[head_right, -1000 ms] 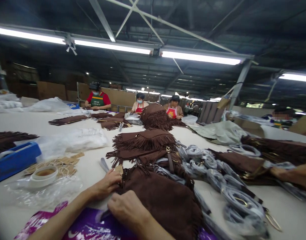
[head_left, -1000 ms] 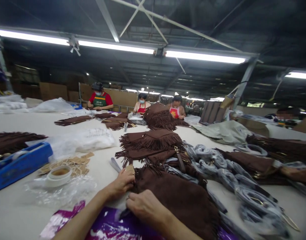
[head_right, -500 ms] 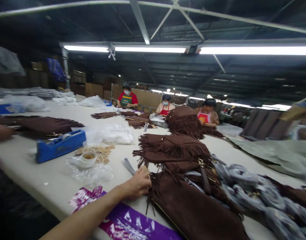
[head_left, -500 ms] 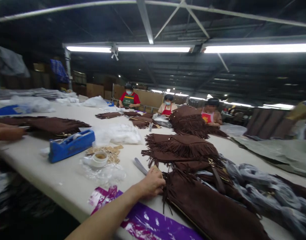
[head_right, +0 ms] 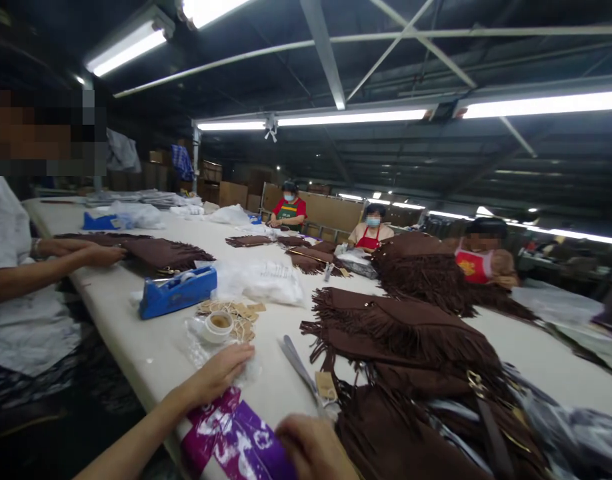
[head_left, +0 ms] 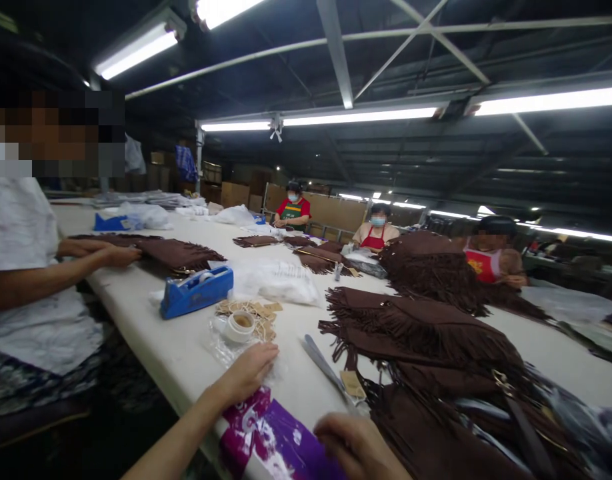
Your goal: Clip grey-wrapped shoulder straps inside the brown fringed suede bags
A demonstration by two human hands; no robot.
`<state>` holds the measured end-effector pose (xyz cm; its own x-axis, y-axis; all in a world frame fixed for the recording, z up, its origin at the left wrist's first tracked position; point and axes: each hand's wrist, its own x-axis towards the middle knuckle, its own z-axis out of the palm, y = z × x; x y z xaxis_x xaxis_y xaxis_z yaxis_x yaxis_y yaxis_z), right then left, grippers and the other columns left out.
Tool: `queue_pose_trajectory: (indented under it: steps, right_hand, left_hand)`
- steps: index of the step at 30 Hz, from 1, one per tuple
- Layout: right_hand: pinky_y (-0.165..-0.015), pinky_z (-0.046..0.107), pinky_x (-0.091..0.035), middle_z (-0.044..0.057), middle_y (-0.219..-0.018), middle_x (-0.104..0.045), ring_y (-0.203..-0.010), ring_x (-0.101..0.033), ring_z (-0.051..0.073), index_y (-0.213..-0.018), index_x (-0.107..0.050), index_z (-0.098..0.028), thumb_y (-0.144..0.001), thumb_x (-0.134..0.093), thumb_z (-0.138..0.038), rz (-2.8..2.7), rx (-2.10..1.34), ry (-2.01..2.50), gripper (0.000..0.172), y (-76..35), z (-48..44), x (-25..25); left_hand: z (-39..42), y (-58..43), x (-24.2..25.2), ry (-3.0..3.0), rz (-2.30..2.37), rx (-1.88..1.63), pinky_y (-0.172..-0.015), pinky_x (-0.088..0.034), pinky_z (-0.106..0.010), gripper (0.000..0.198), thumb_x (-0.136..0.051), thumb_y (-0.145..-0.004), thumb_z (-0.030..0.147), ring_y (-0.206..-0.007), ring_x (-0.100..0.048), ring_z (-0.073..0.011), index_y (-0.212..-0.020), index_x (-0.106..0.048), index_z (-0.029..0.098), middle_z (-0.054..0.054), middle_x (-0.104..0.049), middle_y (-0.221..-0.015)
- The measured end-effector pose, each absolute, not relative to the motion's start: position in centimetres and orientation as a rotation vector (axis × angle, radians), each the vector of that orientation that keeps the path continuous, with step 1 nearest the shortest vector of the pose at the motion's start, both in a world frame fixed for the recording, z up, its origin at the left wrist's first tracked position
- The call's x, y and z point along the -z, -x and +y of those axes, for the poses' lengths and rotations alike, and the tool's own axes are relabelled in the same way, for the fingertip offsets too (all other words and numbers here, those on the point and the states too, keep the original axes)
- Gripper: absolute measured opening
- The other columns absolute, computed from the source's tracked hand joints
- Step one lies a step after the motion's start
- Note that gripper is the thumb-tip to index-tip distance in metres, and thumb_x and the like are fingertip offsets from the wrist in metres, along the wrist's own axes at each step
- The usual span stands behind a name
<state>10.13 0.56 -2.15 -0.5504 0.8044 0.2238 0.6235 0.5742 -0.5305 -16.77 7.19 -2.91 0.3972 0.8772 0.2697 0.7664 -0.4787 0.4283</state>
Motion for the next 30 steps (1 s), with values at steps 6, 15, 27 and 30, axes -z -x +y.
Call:
queue_pose_trajectory:
  steps: [6,15,27,30]
  right_hand:
    - [-0.075,0.026,-0.046,0.008,-0.088,-0.072,-0.083,-0.067,0.020,-0.097,-0.068,-0.013,-0.088,-0.052,-0.010,-2.235,-0.381,1.285,0.018,-2.1,6.4,2.8]
    - [-0.065,0.027,-0.039,0.004,-0.083,-0.068,-0.079,-0.065,0.020,-0.085,-0.063,-0.018,-0.091,-0.052,-0.010,-2.341,-0.170,1.356,0.015,-1.3,8.0,4.5]
    - [-0.051,0.030,-0.028,0.008,-0.088,-0.068,-0.071,-0.067,0.022,-0.092,-0.063,-0.017,-0.091,-0.049,-0.005,-2.491,0.144,1.374,0.019,-1.3,7.9,4.6]
    - [-0.054,0.029,-0.032,0.005,-0.089,-0.067,-0.074,-0.067,0.020,-0.092,-0.061,-0.018,-0.092,-0.054,-0.011,-2.479,0.157,1.349,0.010,-1.5,7.7,4.4]
  left_hand:
    - [7.2,16.4,4.1,-2.357,1.466,-0.778,-0.111,-0.036,-0.037,0.038,-0.042,-0.092,0.015,-0.125,-0.051,-0.0211,-0.124,-0.062,0.016,-0.010,-0.060,-0.133]
    - [7.5,16.1,4.2,-2.499,1.390,-0.823,-0.098,-0.044,-0.034,0.040,-0.040,-0.090,0.008,-0.108,-0.057,-0.0210,-0.110,-0.069,0.026,-0.005,-0.065,-0.115]
    - [7.4,16.2,4.2,-2.439,1.443,-0.782,-0.105,-0.041,-0.035,0.045,-0.042,-0.088,0.006,-0.116,-0.056,-0.0200,-0.119,-0.068,0.027,-0.005,-0.063,-0.126]
    - [7.5,16.2,4.4,-2.436,1.463,-0.783,-0.104,-0.041,-0.035,0.043,-0.043,-0.089,0.008,-0.115,-0.057,-0.0203,-0.119,-0.068,0.026,-0.005,-0.063,-0.127]
